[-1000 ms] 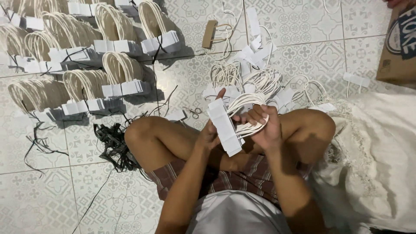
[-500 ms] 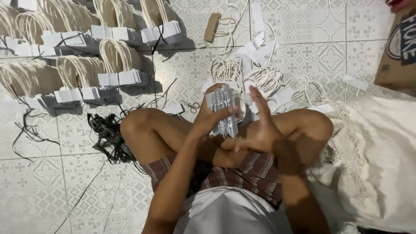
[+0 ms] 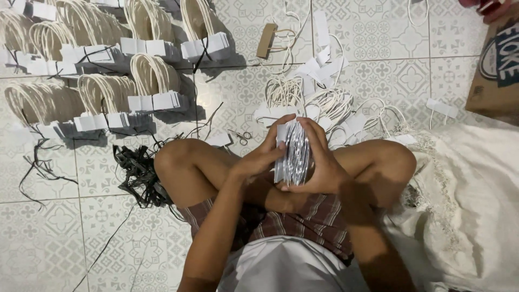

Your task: The person organizes coils of white wire by gathering them from a pile, placing them inside a white bag, and bundling them with white paper labels.

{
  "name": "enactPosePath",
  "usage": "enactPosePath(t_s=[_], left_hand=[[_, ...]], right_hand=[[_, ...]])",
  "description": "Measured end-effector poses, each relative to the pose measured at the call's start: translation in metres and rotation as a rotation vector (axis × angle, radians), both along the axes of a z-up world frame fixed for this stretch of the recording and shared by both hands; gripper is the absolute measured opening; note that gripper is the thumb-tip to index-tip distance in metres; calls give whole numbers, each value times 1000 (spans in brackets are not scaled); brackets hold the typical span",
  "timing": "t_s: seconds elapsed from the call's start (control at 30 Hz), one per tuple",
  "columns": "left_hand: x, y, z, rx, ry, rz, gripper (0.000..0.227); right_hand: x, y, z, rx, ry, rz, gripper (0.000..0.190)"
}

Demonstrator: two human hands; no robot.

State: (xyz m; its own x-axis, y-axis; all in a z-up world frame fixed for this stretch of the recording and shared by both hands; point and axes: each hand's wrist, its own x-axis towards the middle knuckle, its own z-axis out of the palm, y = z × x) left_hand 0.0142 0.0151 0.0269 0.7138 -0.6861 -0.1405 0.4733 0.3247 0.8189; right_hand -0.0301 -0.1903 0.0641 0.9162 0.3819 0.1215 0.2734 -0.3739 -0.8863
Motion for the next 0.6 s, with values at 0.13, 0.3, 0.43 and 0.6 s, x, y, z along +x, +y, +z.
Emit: enactPosePath(t_s=[0.13, 0.3, 0.43, 0.6], left_hand=[[2, -7, 24, -20, 47, -23, 71], [4, -7, 43, 33, 43, -1, 54], [3, -6, 34, -3, 39, 28, 50], [-6, -11, 49, -25, -32, 36, 76]], right_hand=[[-2, -3, 2, 44, 12, 10, 153], [-3, 0, 28, -88, 79, 75, 168], [-3, 0, 28, -167, 117, 98, 171], [-6, -12, -8, -72, -23, 2, 149]])
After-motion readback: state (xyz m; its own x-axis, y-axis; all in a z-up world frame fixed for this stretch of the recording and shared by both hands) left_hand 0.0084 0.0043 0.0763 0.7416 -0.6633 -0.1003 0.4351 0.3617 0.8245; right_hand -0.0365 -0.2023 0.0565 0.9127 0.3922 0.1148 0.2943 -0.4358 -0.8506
